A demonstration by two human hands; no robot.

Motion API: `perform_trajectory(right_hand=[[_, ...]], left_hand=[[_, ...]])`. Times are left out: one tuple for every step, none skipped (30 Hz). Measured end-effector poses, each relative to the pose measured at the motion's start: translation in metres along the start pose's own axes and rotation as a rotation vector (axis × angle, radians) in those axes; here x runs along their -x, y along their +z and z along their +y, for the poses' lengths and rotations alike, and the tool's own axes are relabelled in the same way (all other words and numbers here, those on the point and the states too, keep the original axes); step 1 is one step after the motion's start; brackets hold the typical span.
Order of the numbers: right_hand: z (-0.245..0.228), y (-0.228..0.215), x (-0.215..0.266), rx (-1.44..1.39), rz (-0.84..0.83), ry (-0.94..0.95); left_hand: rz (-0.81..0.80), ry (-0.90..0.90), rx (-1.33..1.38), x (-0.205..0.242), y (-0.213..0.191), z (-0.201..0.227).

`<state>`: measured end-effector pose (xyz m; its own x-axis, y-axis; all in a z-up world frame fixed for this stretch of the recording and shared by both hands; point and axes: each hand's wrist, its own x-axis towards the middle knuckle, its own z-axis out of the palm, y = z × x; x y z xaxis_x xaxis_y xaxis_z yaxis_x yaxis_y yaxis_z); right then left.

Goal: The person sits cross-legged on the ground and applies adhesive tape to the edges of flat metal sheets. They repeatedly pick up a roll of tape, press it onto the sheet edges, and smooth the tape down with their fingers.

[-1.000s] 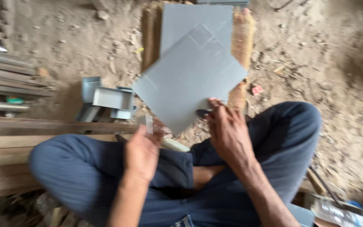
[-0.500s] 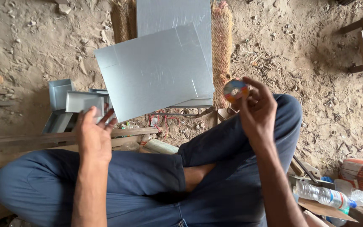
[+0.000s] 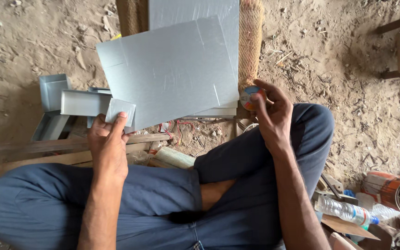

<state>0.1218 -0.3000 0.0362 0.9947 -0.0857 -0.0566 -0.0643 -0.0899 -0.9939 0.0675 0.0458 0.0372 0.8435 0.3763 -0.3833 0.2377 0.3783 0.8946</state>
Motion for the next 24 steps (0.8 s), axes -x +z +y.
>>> perform_trajectory(right_hand=[[-0.002, 0.001, -0.001, 0.002, -0.015, -0.009], [-0.003, 0.001, -0.002, 0.004, -0.03, -0.019], [-0.004, 0.003, -0.003, 0.004, -0.048, -0.029], [-0.005, 0.003, -0.004, -0.025, -0.042, 0.019], [-0.005, 0.003, -0.005, -0.053, -0.039, 0.069], [-0.006, 0.002, -0.006, -0.08, -0.035, 0.118], [-0.006, 0.001, -0.007, -0.117, -0.056, 0.122], [-0.006, 0.0, -0.008, -0.155, -0.078, 0.126], [-0.005, -0.001, -0.01, -0.193, -0.098, 0.128], [-0.004, -0.002, -0.012, -0.172, -0.106, 0.122], [-0.003, -0.002, -0.013, -0.152, -0.113, 0.118], [-0.002, -0.003, -0.014, -0.133, -0.12, 0.115], [-0.001, -0.003, -0.013, -0.167, -0.12, 0.123], [-0.001, -0.003, -0.012, -0.201, -0.119, 0.13], [-0.001, -0.004, -0.013, -0.232, -0.117, 0.131], [0.0, -0.003, -0.014, -0.212, -0.11, 0.152], [-0.001, -0.004, -0.014, -0.189, -0.105, 0.173], [-0.001, -0.005, -0.015, -0.167, -0.099, 0.193], [-0.002, -0.005, -0.016, -0.166, -0.109, 0.192], [-0.002, -0.006, -0.017, -0.166, -0.118, 0.19], [-0.002, -0.005, -0.018, -0.167, -0.126, 0.188], [-0.003, -0.005, -0.019, -0.144, -0.129, 0.199], [-0.004, -0.005, -0.019, -0.122, -0.133, 0.212], [-0.006, -0.005, -0.019, -0.101, -0.137, 0.225]], left_hand=[[0.01, -0.003, -0.016, 0.0, 0.001, 0.001], [0.019, -0.006, -0.031, 0.001, 0.002, 0.002], [0.026, -0.013, -0.027, 0.001, 0.003, 0.003], [0.033, -0.02, -0.022, 0.002, 0.004, 0.003], [0.042, -0.027, -0.017, 0.002, 0.005, 0.004], [0.04, -0.029, -0.021, 0.003, 0.006, 0.005], [0.04, -0.03, -0.025, 0.003, 0.007, 0.006], [0.04, -0.032, -0.028, 0.004, 0.007, 0.006], [0.049, -0.032, -0.033, 0.003, 0.007, 0.007], [0.057, -0.033, -0.038, 0.003, 0.008, 0.006], [0.067, -0.035, -0.045, 0.003, 0.007, 0.006], [0.064, 0.006, -0.062, 0.003, 0.008, 0.005], [0.062, 0.044, -0.082, 0.004, 0.007, 0.004], [0.06, 0.083, -0.103, 0.005, 0.007, 0.003], [0.062, 0.096, -0.096, 0.005, 0.007, 0.003], [0.063, 0.109, -0.09, 0.004, 0.008, 0.003], [0.064, 0.122, -0.081, 0.004, 0.009, 0.003], [0.063, 0.121, -0.093, 0.004, 0.009, 0.004], [0.065, 0.119, -0.105, 0.004, 0.009, 0.004], [0.067, 0.118, -0.117, 0.004, 0.009, 0.004], [0.066, 0.123, -0.122, 0.004, 0.009, 0.004], [0.065, 0.129, -0.127, 0.003, 0.009, 0.004], [0.065, 0.134, -0.134, 0.003, 0.008, 0.004], [0.075, 0.121, -0.129, 0.004, 0.007, 0.004]])
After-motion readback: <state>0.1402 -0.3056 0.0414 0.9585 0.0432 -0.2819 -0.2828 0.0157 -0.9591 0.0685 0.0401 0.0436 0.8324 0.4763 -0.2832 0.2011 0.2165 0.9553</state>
